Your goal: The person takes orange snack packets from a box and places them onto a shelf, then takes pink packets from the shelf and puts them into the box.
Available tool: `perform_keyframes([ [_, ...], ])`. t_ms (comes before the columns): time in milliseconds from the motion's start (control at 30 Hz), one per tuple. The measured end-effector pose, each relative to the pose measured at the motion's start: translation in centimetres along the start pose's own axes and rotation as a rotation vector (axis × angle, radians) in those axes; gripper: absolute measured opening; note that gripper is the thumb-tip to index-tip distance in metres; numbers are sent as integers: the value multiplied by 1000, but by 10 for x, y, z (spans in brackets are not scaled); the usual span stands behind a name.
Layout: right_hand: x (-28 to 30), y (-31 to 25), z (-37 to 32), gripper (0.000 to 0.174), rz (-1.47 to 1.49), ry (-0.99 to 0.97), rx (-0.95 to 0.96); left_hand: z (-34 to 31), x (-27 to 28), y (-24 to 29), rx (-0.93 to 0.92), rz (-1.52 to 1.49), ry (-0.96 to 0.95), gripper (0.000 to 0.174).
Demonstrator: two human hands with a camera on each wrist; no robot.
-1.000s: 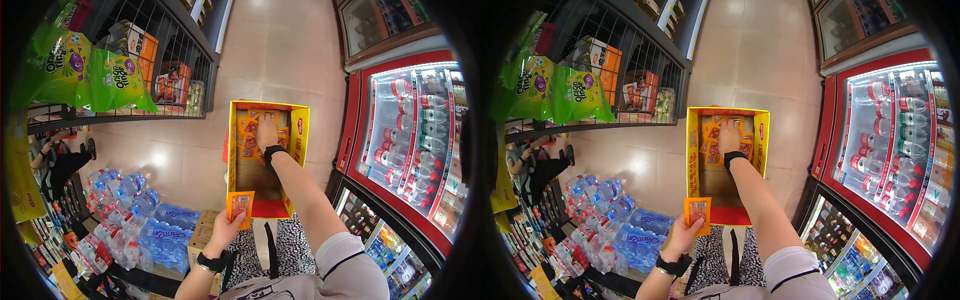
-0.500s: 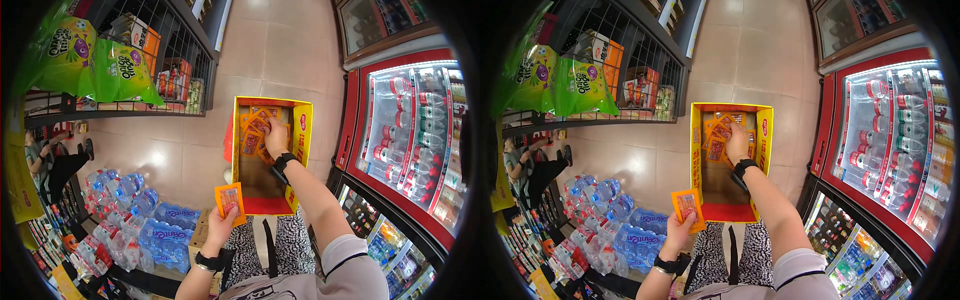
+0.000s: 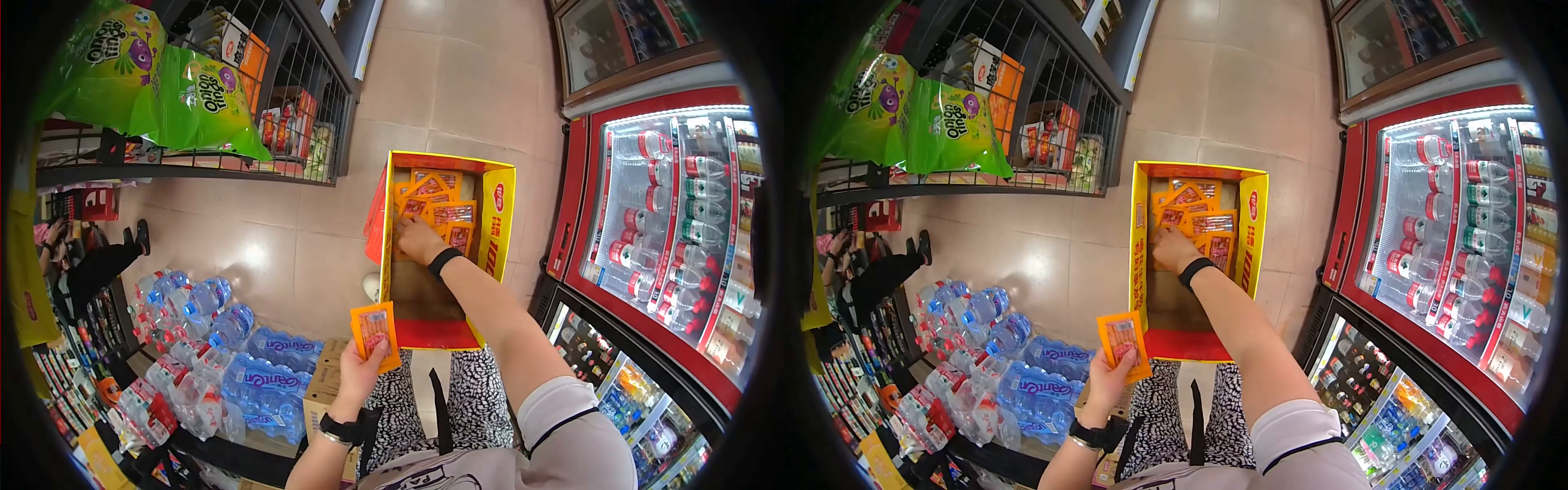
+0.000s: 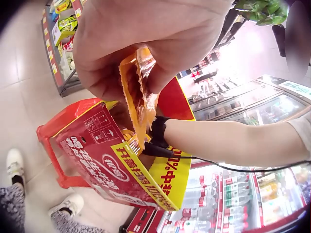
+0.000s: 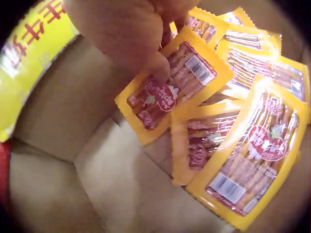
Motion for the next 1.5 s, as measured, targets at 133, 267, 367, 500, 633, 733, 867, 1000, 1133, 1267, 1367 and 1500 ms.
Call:
perform_keyframes([
  [133,3,0,-1,24,-92,63,12,-4,2,-2,25,33,16,16],
  [267,13,26,-14,32,52,282,-334,-7,5,-6,25,-2,8,18],
  [367,-6,45,-25,35,184,358,-616,-7,5,-9,19,-16,11,18],
  [500,-14,47,-27,39,213,375,-733,-8,5,-10,20,-28,20,18],
  [633,-13,47,-29,35,278,401,-778,-11,7,-9,23,-49,28,18],
  [733,-8,52,-32,28,342,384,-825,-12,10,-9,4,-41,40,17],
  [867,-9,49,-35,24,514,350,-778,-15,17,-12,-15,-1,57,15],
  [1000,15,34,-67,23,804,465,-756,-23,16,6,-66,-24,75,15],
  [1133,72,24,-123,25,894,598,-728,-31,14,33,-93,-81,79,18],
  [1267,105,26,-181,28,1280,655,-485,-44,10,75,-153,-117,-30,24],
  [1367,195,-5,-236,28,1583,518,-382,-58,-1,111,-158,-182,-173,28],
  [1500,255,-56,-277,27,1695,399,-221,-88,-26,152,-38,-351,-425,37],
])
Point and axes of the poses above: each hand's wrist, its own z-axis towards the middle knuckle, its own x-axis out of the back of the hand, y = z × x, the point moved 7 cm from there along z, towards the middle knuckle, and after that the axes turned 6 degrees about -x, right-handed, at the moved point
